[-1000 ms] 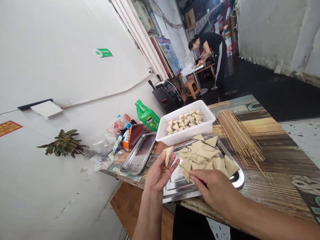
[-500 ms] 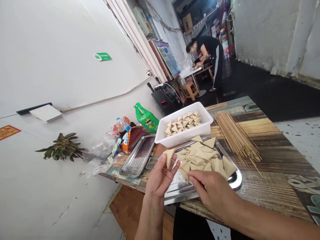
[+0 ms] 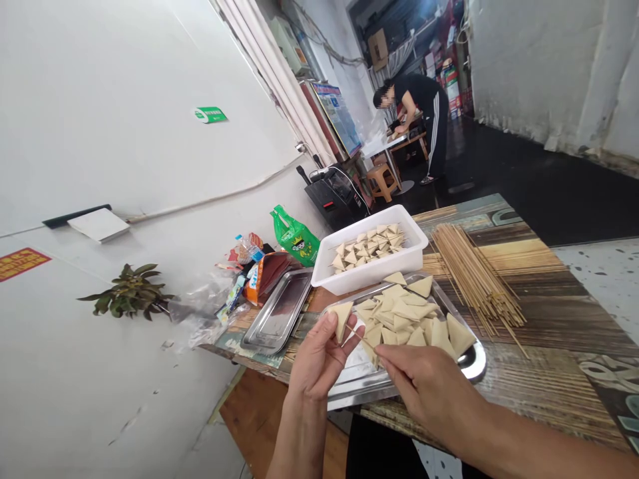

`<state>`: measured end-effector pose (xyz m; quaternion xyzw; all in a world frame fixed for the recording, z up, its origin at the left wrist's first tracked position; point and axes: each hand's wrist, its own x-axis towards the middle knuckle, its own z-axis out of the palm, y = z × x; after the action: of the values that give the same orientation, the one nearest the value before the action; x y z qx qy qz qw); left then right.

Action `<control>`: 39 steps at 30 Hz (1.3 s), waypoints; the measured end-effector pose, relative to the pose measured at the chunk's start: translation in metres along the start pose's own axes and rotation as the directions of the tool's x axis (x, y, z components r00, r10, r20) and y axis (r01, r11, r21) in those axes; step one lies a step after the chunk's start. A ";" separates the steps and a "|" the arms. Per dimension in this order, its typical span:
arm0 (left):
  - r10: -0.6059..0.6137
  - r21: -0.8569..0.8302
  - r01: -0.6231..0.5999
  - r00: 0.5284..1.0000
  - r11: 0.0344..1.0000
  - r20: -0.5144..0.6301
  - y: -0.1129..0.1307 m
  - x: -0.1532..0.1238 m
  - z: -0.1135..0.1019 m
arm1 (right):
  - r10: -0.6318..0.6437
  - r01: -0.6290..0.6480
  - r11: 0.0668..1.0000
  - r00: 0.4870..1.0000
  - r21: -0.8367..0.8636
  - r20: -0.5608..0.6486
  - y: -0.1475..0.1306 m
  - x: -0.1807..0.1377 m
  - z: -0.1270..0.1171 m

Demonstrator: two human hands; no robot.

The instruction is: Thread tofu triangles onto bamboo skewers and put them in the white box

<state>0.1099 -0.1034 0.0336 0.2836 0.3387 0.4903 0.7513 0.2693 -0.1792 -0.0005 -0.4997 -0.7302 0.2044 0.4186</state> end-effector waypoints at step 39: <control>0.386 0.770 -0.255 0.922 0.585 0.012 -0.018 -0.001 0.008 | 0.107 -0.111 0.994 0.982 -0.015 -0.154 0.002 0.016 -0.028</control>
<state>0.1261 -0.1113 0.0254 0.5882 0.5131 0.4511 0.4326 0.2905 -0.1672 0.0204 -0.5580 -0.6699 0.1795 0.4557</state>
